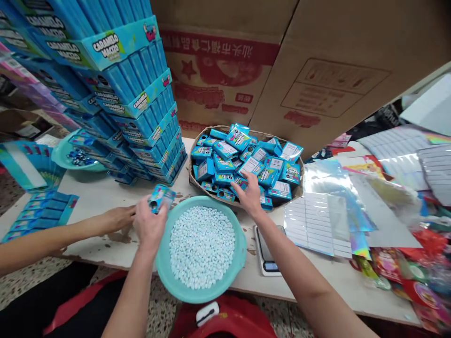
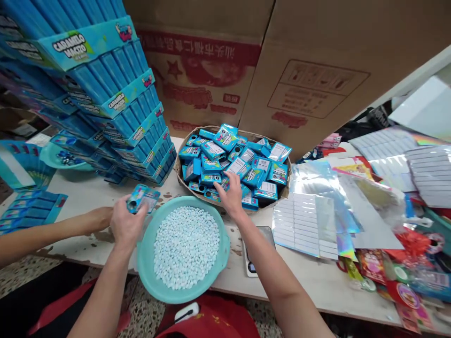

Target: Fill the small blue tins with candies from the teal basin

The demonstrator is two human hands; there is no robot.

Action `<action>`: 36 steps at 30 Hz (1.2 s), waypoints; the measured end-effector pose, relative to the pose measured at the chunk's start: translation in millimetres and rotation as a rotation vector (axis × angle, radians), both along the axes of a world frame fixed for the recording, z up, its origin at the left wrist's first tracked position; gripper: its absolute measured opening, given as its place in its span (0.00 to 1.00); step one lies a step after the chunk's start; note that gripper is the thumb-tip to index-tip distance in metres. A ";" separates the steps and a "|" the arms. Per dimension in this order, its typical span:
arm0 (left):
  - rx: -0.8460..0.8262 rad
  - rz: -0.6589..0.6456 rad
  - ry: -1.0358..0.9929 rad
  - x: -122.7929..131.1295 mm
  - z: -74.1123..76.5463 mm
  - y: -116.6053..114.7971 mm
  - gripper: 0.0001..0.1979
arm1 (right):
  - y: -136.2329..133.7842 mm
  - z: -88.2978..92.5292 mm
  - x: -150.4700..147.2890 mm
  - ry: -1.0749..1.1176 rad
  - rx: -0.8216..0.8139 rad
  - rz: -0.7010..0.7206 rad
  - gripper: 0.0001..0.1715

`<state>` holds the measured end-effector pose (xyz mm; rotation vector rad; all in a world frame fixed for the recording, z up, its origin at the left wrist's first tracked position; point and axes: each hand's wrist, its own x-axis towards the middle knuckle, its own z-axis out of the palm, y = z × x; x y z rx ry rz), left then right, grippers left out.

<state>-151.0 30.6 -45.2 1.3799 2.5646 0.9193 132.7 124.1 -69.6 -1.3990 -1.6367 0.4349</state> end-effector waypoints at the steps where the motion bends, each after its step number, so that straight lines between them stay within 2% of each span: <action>1: -0.029 0.045 0.016 -13.1 -9.1 7.5 0.23 | 15.2 -1.0 4.5 -0.093 0.044 -0.043 0.23; 4: -0.130 0.026 -0.008 -44.8 -46.3 25.4 0.20 | 51.3 -4.3 22.5 -0.281 0.080 -0.250 0.27; 7: -0.185 0.032 -0.023 -66.1 -89.3 32.3 0.16 | 74.3 -6.2 43.4 -0.367 -0.042 -0.431 0.36; 9: -0.222 0.084 -0.012 -76.5 -112.5 32.0 0.16 | 82.5 -7.1 53.6 -0.399 -0.115 -0.439 0.36; 11: -0.247 0.115 0.009 -83.8 -125.5 30.3 0.18 | 83.9 -7.4 58.1 -0.390 -0.111 -0.376 0.32; 13: -0.231 0.099 0.030 -85.4 -126.6 27.8 0.22 | 78.3 -6.0 57.6 -0.307 -0.072 -0.249 0.28; 16: -0.066 0.044 0.104 -68.9 -112.1 17.6 0.25 | 57.2 2.6 53.5 -0.081 -0.040 -0.094 0.27; 19: 0.122 -0.105 0.077 -24.3 -98.8 -2.2 0.20 | 21.0 19.2 53.8 0.119 0.025 -0.112 0.33; 21: 0.092 -0.320 -0.031 16.1 -100.9 -13.8 0.17 | -9.8 29.9 58.4 0.203 0.037 -0.128 0.31; 22: 0.033 -0.442 -0.068 36.6 -105.4 -17.0 0.17 | -26.2 33.4 61.6 0.241 0.007 -0.118 0.29; 23: -0.024 -0.511 -0.076 56.3 -111.4 -18.0 0.18 | -42.7 35.1 65.0 0.283 -0.051 -0.094 0.27; 24: -0.077 -0.528 -0.064 74.5 -117.8 -16.7 0.20 | -58.7 34.7 68.3 0.330 -0.123 -0.074 0.27; 26: -0.173 -0.464 -0.025 104.8 -128.6 -9.8 0.26 | -87.5 28.2 74.2 0.420 -0.266 -0.054 0.27; 29: -0.330 -0.416 -0.027 134.2 -132.0 -2.9 0.26 | -118.4 11.5 80.4 0.494 -0.388 -0.081 0.28; 31: -0.412 -0.484 -0.064 143.5 -126.8 -10.1 0.23 | -130.6 2.1 82.4 0.522 -0.438 -0.097 0.29; 33: -0.428 -0.533 -0.121 145.7 -119.4 -27.1 0.19 | -138.1 -2.6 81.8 0.555 -0.497 -0.099 0.29; 34: -0.411 -0.525 -0.172 144.6 -115.7 -37.2 0.16 | -140.7 -3.1 80.3 0.564 -0.527 -0.089 0.28; 36: -0.322 -0.399 -0.360 139.2 -109.6 -55.4 0.10 | -144.4 -1.0 74.6 0.556 -0.577 -0.039 0.27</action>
